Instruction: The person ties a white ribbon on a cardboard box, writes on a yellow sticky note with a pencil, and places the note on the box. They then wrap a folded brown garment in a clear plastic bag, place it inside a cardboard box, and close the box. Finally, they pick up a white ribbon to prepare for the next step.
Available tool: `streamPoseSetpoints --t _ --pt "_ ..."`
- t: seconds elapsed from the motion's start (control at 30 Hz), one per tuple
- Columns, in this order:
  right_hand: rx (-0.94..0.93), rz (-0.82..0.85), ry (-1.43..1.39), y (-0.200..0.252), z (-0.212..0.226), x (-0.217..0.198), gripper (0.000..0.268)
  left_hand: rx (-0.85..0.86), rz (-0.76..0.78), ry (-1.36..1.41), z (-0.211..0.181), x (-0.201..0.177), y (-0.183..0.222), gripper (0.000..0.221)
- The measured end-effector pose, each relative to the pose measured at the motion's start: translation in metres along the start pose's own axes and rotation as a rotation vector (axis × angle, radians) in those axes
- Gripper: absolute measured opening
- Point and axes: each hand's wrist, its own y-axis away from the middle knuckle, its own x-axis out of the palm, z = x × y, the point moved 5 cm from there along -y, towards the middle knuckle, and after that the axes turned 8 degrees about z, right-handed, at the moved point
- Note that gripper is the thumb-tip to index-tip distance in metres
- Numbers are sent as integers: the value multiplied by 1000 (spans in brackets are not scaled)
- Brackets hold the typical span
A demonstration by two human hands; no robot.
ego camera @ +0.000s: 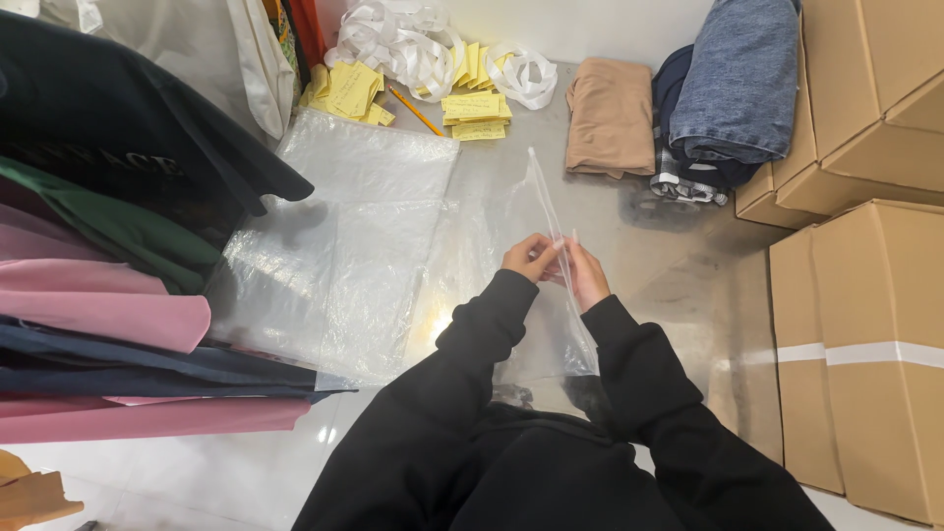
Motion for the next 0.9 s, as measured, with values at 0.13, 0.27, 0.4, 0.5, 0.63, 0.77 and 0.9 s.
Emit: streamPoseSetpoints --t 0.13,0.27,0.4,0.5,0.63,0.77,0.9 --pt "-33 49 118 -16 -15 -23 43 33 -17 -21 29 -2 -19 10" --pt "-65 -3 129 -52 -34 -78 39 85 -213 29 68 -36 -48 14" --pt "87 -114 45 -81 -52 -134 47 97 -521 -24 67 -85 -47 17" --pt "216 -32 -179 -94 -34 -133 55 120 -487 30 41 -90 -34 15" --pt "203 -98 -474 -141 -37 -160 83 145 -399 97 27 -66 -27 14" --pt "206 -248 -715 -194 -50 -179 97 128 -305 151 39 -49 -35 14" --pt "166 -352 -842 -245 -55 -187 109 51 -250 120 60 -45 -56 15"
